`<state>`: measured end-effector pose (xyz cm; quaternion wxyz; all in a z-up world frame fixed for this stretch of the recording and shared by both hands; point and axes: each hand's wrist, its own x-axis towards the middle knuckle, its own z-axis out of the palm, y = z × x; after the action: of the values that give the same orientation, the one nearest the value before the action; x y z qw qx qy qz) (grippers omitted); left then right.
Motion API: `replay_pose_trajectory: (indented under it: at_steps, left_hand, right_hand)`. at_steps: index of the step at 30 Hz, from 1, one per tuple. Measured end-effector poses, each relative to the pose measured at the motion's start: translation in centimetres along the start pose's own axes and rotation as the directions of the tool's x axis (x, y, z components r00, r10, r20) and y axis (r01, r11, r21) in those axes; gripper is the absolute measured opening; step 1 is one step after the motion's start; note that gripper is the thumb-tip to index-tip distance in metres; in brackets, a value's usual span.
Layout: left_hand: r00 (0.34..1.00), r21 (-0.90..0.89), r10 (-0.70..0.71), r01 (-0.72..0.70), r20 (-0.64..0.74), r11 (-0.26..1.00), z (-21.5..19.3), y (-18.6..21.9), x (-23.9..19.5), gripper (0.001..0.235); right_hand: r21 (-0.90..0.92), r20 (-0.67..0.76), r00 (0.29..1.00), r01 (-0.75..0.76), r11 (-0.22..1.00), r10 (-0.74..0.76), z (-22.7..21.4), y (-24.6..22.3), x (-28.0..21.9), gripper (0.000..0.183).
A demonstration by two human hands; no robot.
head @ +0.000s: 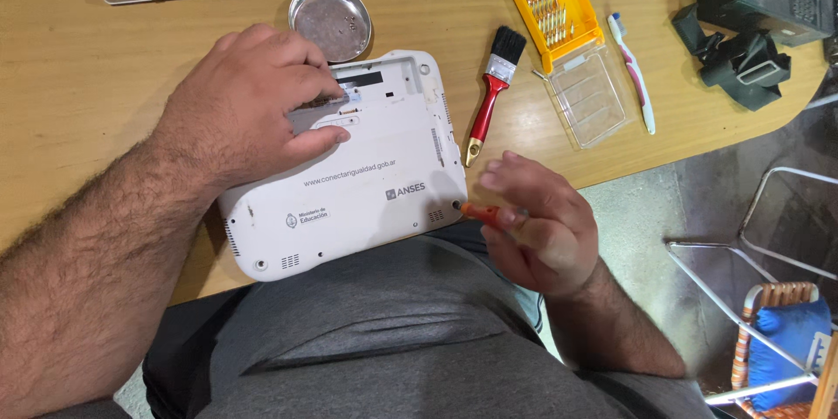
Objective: The person uses a screwdriver to tighten screws into the back of a white electronic device. They repeatedly pick up screws from a small metal tin and insert them into the device, turning the screwdriver to secure them.
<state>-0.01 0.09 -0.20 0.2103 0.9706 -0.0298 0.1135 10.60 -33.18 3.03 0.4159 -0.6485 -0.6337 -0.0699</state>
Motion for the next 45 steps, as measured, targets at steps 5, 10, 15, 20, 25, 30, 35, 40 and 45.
replay_pose_trajectory:
  at_steps: [5,10,15,20,25,30,35,40,45]
  left_hand:
    - [1.000,0.001,0.016,-0.016,-0.018,1.000,0.0,0.0,0.0,0.039]
    - [0.999,-0.020,-0.030,0.031,0.020,0.999,-0.3,0.2,0.1,0.038]
    - [1.000,0.005,0.001,-0.001,0.009,1.000,-0.1,0.1,0.1,0.041]
    - [1.000,0.006,-0.004,0.004,0.018,1.000,0.0,0.0,0.1,0.043]
    - [0.999,-0.003,-0.023,0.024,0.033,1.000,0.0,-0.1,0.0,0.042]
    - [1.000,-0.012,0.006,-0.006,-0.018,1.000,0.0,0.1,-0.1,0.039]
    - [1.000,-0.003,-0.013,0.013,0.022,1.000,-0.1,0.0,0.1,0.040]
    - [1.000,0.003,0.014,-0.014,-0.010,1.000,-0.2,0.1,0.0,0.039]
    - [0.999,0.000,-0.024,0.024,0.027,1.000,-0.3,0.3,0.1,0.041]
  right_hand:
    - [-0.003,0.087,0.995,0.044,0.999,-0.044,-0.3,-0.1,0.2,0.028]
    - [0.004,0.069,0.997,0.035,0.999,-0.035,0.0,-0.3,0.7,0.028]
    - [0.010,0.030,0.999,0.021,1.000,-0.022,0.2,-0.3,0.1,0.031]
    - [0.053,0.083,0.997,-0.005,0.999,0.001,0.1,-0.1,0.0,0.027]
    - [0.140,0.143,0.990,-0.036,0.990,0.015,0.0,0.4,0.0,0.024]
    - [0.105,0.097,0.995,-0.049,0.993,0.039,0.2,0.4,-0.4,0.031]
    - [0.076,0.061,0.998,-0.037,0.996,0.033,0.6,0.0,-0.3,0.030]
    - [0.045,-0.003,1.000,-0.030,0.999,0.030,1.0,-0.5,-0.1,0.030]
    - [0.023,-0.012,0.998,-0.062,0.998,0.062,0.9,-0.8,-0.1,0.030]
